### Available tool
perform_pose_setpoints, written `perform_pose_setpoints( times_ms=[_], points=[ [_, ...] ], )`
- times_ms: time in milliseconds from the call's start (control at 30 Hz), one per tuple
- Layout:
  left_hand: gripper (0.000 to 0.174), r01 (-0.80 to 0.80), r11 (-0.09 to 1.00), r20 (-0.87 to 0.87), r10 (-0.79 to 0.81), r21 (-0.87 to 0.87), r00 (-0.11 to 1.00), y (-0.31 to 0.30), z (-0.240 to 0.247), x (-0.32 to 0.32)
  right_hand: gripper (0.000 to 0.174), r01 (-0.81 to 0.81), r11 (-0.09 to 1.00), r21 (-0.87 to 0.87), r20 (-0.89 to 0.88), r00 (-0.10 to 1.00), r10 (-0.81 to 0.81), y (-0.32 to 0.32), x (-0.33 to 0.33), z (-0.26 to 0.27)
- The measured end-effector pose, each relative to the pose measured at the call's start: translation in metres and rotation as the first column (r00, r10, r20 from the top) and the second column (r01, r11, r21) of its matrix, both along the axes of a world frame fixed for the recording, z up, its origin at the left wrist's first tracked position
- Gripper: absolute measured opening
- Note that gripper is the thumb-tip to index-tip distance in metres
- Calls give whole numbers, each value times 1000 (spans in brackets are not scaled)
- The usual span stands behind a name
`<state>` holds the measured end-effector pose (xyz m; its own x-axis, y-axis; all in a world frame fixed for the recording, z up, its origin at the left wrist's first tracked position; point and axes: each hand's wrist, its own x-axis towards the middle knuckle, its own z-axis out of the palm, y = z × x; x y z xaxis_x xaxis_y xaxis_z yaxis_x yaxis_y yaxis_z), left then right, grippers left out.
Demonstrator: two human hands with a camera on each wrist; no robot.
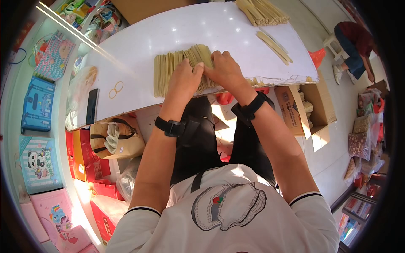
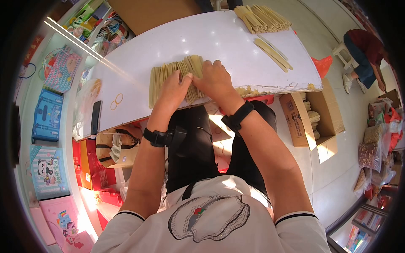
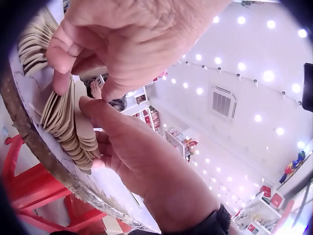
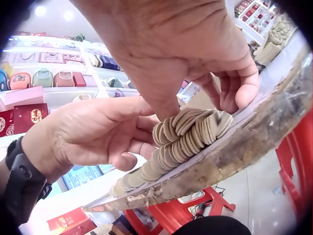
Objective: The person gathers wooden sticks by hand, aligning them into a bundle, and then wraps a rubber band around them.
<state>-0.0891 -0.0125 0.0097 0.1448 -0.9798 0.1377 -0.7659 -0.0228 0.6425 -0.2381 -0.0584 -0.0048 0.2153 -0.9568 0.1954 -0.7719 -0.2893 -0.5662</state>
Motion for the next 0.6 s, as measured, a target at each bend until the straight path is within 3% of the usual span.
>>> perform_pose_setpoints(
  times_ms=[100, 300, 400, 500, 600],
  points=[
    [74, 28, 988, -28, -24, 152, 999, 1, 14, 0, 57, 6, 998, 68, -5, 1000, -6, 2, 0, 5],
    [73, 43, 990, 3, -44, 136, 999, -1, 16, 3, 57, 10, 991, 134, 20, 1000, -12, 6, 4, 8],
    [69, 35, 998, 0, -35, 50, 999, 1, 7, 8, 59, 10, 991, 132, 47, 999, -16, 6, 5, 7],
    [64, 57, 991, -109, -71, -119, 992, 5, -13, 23, 62, 8, 995, 104, 52, 999, -14, 6, 4, 4],
    [57, 25, 994, -122, -37, -104, 992, 24, 13, 39, 55, -21, 996, 87, 64, 998, 15, 6, 1, 5]
  ],
)
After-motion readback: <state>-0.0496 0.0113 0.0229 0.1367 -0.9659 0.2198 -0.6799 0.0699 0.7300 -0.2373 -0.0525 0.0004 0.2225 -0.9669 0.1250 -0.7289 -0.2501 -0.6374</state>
